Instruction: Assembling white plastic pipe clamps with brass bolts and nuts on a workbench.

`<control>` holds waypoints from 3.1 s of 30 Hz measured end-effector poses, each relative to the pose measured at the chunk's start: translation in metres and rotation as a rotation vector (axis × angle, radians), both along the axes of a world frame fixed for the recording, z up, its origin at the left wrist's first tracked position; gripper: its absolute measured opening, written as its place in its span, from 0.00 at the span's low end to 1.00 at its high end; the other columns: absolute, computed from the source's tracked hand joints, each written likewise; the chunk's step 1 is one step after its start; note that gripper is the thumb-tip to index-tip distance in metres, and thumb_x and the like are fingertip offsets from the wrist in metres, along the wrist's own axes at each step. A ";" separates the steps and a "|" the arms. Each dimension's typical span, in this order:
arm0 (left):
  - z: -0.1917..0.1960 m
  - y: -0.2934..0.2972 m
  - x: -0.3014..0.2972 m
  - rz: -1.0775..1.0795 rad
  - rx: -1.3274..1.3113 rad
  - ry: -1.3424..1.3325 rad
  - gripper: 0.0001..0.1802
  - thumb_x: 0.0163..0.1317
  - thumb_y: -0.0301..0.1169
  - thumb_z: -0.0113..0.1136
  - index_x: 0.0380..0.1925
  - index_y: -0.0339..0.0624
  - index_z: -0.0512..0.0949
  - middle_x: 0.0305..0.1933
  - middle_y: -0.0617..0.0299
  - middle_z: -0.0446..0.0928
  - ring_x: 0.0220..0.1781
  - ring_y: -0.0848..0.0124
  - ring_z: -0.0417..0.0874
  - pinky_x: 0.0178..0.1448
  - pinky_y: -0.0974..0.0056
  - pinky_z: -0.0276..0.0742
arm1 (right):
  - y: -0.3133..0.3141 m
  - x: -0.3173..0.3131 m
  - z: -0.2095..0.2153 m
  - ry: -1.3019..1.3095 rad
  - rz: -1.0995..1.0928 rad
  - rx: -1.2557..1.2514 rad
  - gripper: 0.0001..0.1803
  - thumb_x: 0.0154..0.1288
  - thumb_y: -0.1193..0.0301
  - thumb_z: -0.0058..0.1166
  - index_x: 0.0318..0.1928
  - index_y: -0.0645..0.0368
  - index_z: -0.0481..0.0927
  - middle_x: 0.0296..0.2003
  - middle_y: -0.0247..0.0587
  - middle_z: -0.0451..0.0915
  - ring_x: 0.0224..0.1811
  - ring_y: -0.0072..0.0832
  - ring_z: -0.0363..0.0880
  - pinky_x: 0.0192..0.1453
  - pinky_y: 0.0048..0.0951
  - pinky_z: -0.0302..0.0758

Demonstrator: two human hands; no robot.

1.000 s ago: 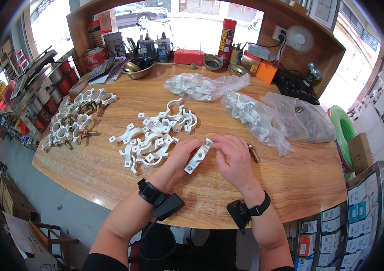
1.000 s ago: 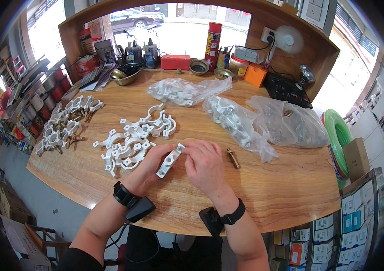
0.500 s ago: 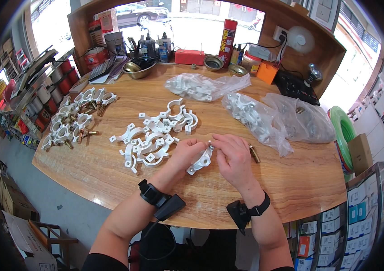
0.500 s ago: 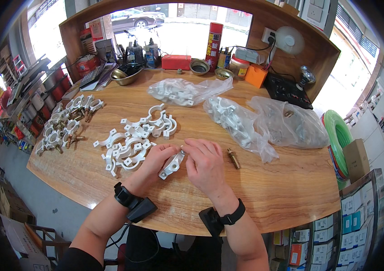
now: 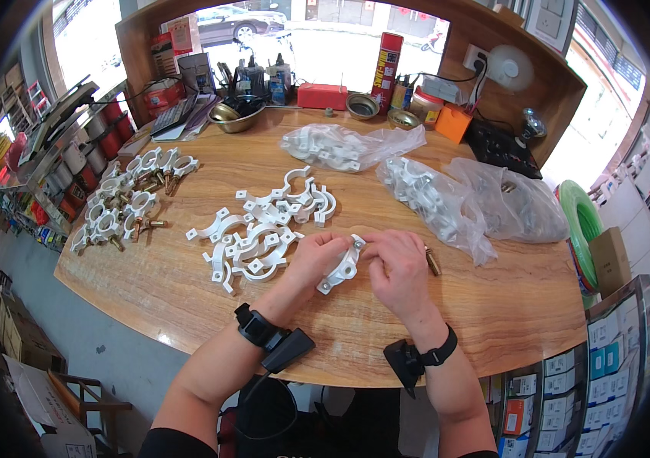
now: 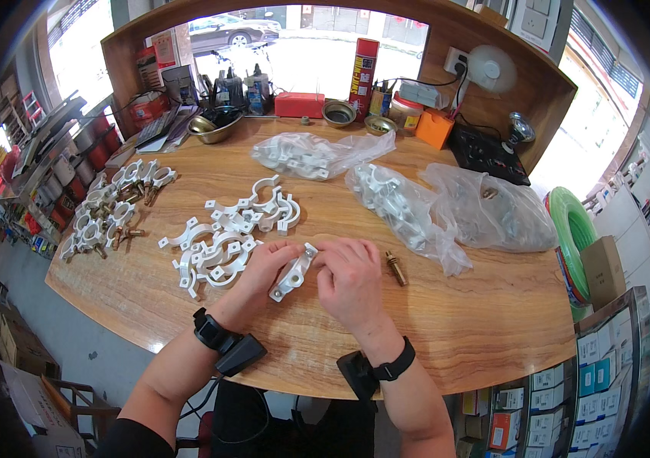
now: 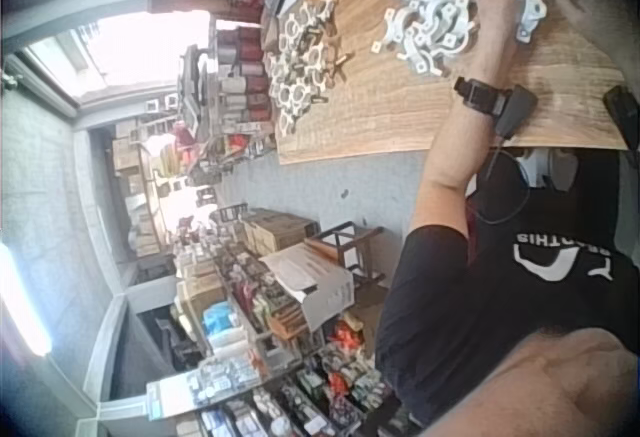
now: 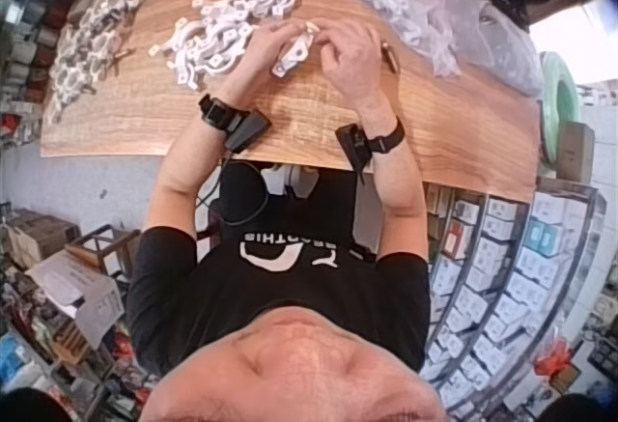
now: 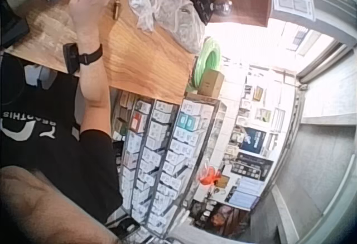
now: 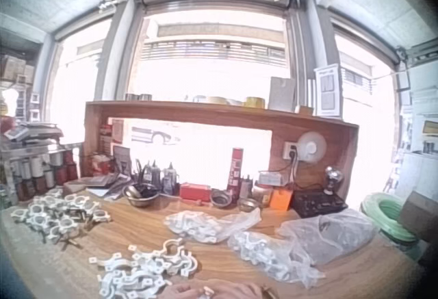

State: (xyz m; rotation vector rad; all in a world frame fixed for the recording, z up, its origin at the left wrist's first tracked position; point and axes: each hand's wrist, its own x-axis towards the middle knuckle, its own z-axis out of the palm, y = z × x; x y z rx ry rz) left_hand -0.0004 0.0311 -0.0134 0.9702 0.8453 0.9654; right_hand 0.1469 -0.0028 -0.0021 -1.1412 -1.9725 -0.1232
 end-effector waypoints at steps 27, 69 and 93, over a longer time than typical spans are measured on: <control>-0.003 0.001 -0.002 0.009 0.019 0.011 0.08 0.55 0.33 0.51 0.28 0.38 0.73 0.19 0.70 0.71 0.16 0.84 0.67 0.18 0.78 0.61 | 0.001 -0.004 0.000 0.014 -0.016 0.041 0.12 0.44 0.79 0.47 0.33 0.57 0.77 0.36 0.36 0.76 0.41 0.30 0.71 0.48 0.33 0.61; -0.007 0.002 -0.002 -0.042 0.028 0.003 0.08 0.55 0.33 0.52 0.26 0.39 0.73 0.21 0.69 0.71 0.18 0.84 0.68 0.20 0.78 0.62 | 0.006 0.000 -0.005 0.043 0.010 0.033 0.06 0.47 0.73 0.53 0.29 0.57 0.76 0.34 0.33 0.77 0.38 0.29 0.72 0.46 0.31 0.62; -0.006 0.008 -0.012 -0.172 -0.035 -0.287 0.11 0.51 0.21 0.51 0.37 0.36 0.70 0.31 0.62 0.74 0.28 0.76 0.75 0.30 0.74 0.73 | 0.009 0.010 0.001 0.131 0.072 -0.013 0.07 0.47 0.75 0.53 0.30 0.57 0.75 0.29 0.35 0.77 0.34 0.31 0.74 0.40 0.30 0.66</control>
